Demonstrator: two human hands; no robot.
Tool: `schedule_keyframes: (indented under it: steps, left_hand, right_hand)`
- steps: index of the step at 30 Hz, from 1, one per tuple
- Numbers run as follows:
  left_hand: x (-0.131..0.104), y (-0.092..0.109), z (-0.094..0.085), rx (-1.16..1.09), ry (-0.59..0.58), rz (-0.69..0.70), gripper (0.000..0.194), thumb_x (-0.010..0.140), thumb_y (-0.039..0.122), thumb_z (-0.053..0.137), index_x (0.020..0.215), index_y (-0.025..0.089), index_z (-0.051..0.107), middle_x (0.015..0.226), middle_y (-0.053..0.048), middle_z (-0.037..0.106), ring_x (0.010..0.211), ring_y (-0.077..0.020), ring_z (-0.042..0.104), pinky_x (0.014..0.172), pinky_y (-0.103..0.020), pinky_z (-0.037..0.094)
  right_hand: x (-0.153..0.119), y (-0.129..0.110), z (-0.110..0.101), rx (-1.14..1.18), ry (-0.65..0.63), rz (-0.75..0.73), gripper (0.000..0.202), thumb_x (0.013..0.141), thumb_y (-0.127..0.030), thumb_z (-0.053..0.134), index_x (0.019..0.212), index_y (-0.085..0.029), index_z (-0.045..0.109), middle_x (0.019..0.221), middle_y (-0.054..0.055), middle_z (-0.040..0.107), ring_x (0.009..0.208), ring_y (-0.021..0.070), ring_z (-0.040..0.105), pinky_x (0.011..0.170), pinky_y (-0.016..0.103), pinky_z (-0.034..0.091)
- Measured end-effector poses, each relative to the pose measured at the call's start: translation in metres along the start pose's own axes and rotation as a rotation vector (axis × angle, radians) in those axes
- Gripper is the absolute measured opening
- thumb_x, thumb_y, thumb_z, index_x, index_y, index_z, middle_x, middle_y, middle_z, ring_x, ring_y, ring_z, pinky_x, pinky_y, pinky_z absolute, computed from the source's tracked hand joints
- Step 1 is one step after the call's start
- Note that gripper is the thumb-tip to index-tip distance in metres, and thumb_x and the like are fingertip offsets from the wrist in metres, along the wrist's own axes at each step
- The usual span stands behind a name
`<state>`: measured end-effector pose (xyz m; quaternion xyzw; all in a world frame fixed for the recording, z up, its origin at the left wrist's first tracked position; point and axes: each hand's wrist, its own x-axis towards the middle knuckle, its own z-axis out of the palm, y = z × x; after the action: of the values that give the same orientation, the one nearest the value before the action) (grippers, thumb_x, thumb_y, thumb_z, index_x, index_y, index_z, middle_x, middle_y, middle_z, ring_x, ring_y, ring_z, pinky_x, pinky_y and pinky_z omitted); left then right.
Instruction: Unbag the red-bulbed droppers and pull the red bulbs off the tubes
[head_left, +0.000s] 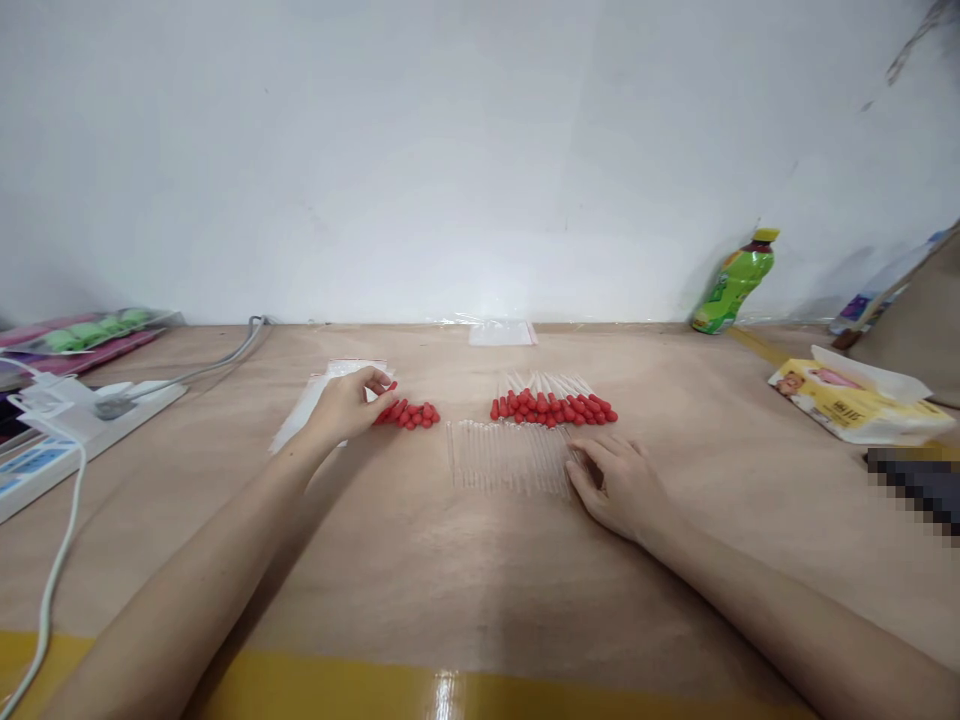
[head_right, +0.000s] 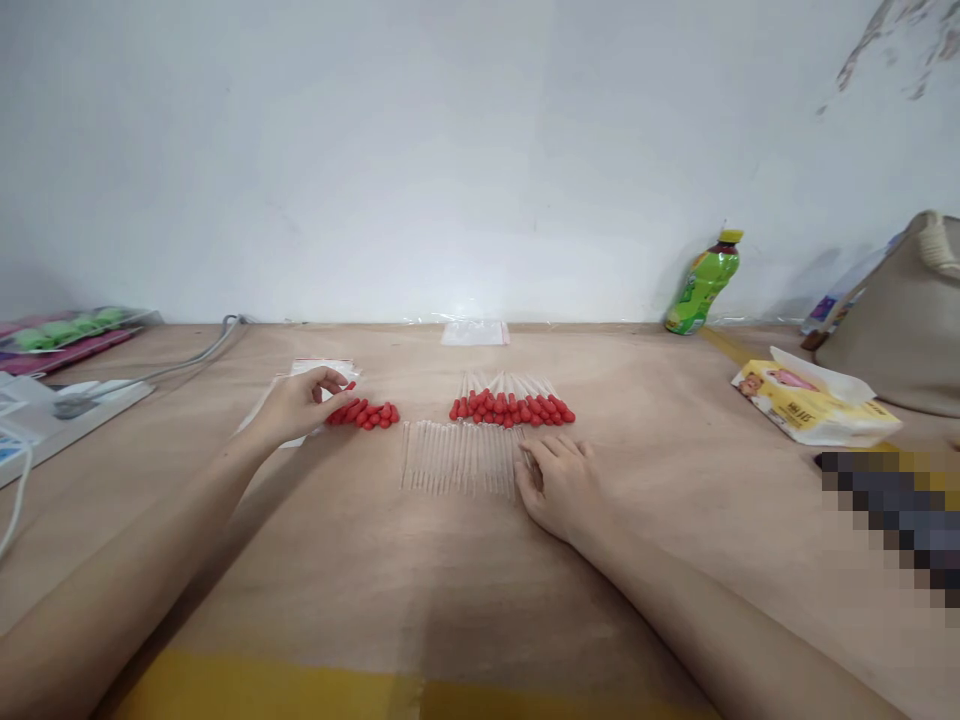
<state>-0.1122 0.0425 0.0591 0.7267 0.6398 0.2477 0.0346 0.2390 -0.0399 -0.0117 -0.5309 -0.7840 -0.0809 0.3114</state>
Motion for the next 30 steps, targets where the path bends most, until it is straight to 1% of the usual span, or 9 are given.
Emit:
schedule_keyframes:
  steps: [5,7,11,14,16,20,26,28,30]
  left_hand:
    - [0.000,-0.001,0.001,0.065,-0.069,-0.006,0.029,0.071,0.048,0.053,0.079,0.021,0.062,0.080,-0.001,0.067,0.059,-0.0144,0.054,0.056,-0.025,0.037]
    - [-0.001,0.001,-0.003,0.080,-0.054,-0.024,0.028,0.073,0.047,0.050,0.077,0.022,0.062,0.077,0.000,0.066,0.059,-0.0146,0.054,0.056,-0.025,0.037]
    - [-0.003,0.009,-0.013,0.116,0.110,-0.071,0.033,0.078,0.047,0.044,0.074,0.020,0.062,0.070,-0.001,0.064,0.057,-0.0150,0.053,0.056,-0.026,0.036]
    - [-0.005,0.018,-0.012,0.074,0.195,-0.014,0.031,0.079,0.046,0.044,0.075,0.020,0.062,0.076,-0.001,0.065,0.061,-0.0151,0.054,0.059,-0.026,0.038]
    - [-0.006,0.027,-0.006,0.036,0.192,0.089,0.028,0.079,0.043,0.046,0.075,0.020,0.061,0.077,-0.001,0.065,0.067,-0.0157,0.055,0.063,-0.026,0.039]
    - [-0.006,0.052,0.015,-0.001,0.090,0.266,0.022,0.079,0.037,0.048,0.076,0.019,0.061,0.078,-0.002,0.063,0.078,-0.0181,0.055,0.070,-0.028,0.041]
    - [0.004,0.094,0.051,0.042,-0.064,0.347,0.024,0.077,0.040,0.053,0.078,0.018,0.063,0.080,-0.007,0.060,0.082,-0.0225,0.055,0.076,-0.035,0.041]
    - [0.008,0.102,0.061,0.044,-0.108,0.358,0.029,0.072,0.045,0.058,0.078,0.018,0.063,0.082,-0.007,0.060,0.086,-0.0244,0.054,0.079,-0.036,0.041]
    - [0.012,0.107,0.069,0.027,-0.159,0.325,0.032,0.067,0.048,0.063,0.076,0.018,0.064,0.084,-0.008,0.060,0.090,-0.0261,0.054,0.080,-0.038,0.040]
  right_hand:
    - [-0.001,0.000,0.000,-0.008,-0.028,0.014,0.021,0.080,-0.032,0.048,0.091,-0.019,0.060,0.087,0.005,0.065,0.082,0.0187,0.058,0.073,0.032,0.031]
    - [-0.001,0.000,0.000,-0.003,-0.030,0.015,0.021,0.081,-0.034,0.048,0.091,-0.019,0.060,0.087,0.004,0.065,0.082,0.0185,0.058,0.074,0.032,0.031]
    - [0.000,-0.001,-0.002,0.011,-0.026,0.017,0.021,0.081,-0.034,0.048,0.091,-0.020,0.060,0.087,0.004,0.064,0.083,0.0183,0.057,0.076,0.033,0.031]
    - [0.001,0.000,-0.002,0.013,-0.024,0.016,0.022,0.082,-0.034,0.047,0.091,-0.019,0.060,0.088,0.005,0.064,0.085,0.0187,0.057,0.075,0.033,0.031]
    - [0.001,0.001,-0.001,0.014,-0.017,0.008,0.022,0.083,-0.033,0.046,0.091,-0.019,0.060,0.091,0.006,0.063,0.087,0.0192,0.056,0.076,0.033,0.032]
    - [0.000,0.003,0.000,0.050,0.007,-0.027,0.022,0.083,-0.031,0.046,0.094,-0.018,0.060,0.095,0.007,0.061,0.092,0.0198,0.055,0.078,0.034,0.035]
    - [0.001,0.007,0.000,0.080,0.043,-0.023,0.020,0.083,-0.030,0.047,0.092,-0.019,0.061,0.096,0.008,0.061,0.091,0.0204,0.056,0.079,0.036,0.037]
    - [0.002,0.009,0.000,0.081,0.054,-0.015,0.019,0.083,-0.030,0.047,0.090,-0.019,0.060,0.094,0.008,0.061,0.090,0.0204,0.056,0.079,0.036,0.037]
    - [0.002,0.011,0.000,0.084,0.056,-0.004,0.019,0.083,-0.030,0.047,0.090,-0.019,0.060,0.093,0.007,0.062,0.090,0.0204,0.056,0.079,0.036,0.036]
